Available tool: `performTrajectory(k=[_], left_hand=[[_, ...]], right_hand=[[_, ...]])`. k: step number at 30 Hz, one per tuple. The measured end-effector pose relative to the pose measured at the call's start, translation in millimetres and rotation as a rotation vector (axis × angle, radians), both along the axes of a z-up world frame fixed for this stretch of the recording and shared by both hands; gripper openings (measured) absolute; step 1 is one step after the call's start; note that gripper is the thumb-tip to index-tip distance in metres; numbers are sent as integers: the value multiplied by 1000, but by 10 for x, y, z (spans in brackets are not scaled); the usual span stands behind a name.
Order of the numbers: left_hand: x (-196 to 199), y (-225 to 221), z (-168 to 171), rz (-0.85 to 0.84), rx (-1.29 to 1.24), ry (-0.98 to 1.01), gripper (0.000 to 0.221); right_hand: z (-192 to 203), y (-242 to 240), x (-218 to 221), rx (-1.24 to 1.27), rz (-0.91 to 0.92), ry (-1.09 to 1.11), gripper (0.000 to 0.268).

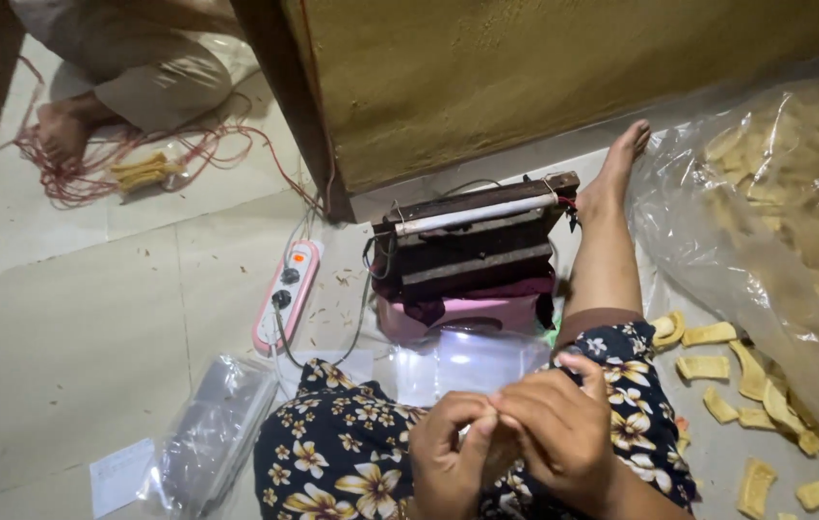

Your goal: Packing small snack items into individual plastic bags by hand while sitting on the floor.

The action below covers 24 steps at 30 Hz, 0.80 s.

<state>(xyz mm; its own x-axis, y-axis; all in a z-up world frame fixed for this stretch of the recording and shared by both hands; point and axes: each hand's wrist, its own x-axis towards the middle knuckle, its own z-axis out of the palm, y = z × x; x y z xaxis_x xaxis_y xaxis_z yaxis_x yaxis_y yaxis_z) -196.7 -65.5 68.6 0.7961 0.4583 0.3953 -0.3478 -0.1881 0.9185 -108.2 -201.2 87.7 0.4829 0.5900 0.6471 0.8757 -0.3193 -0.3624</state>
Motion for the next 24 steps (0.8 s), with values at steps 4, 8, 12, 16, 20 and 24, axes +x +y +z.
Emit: performTrajectory(k=[4,8,12,16,20,24], left_hand=[[-225,60,80,-4,-431,-24,5],[-441,169,-72,127,-803,-320,7],[-417,111,421,-79,-425,-450,26],[-456,45,452,-397,-470,-581,33],[-566,132,60,-68,-138,-529,3],[-870,146,-279,81,-180,-281,21]], right_hand=[[-31,-173,50,161,-15,157,14],[-533,-351,39,417,381,822,19],[-282,233,1153,583,40,942,44],[-1016,198,3219,802,-430,1055,93],[-1135,309,3762,819,-561,1059,107],[-1235,265,3836,838,-561,1063,109]])
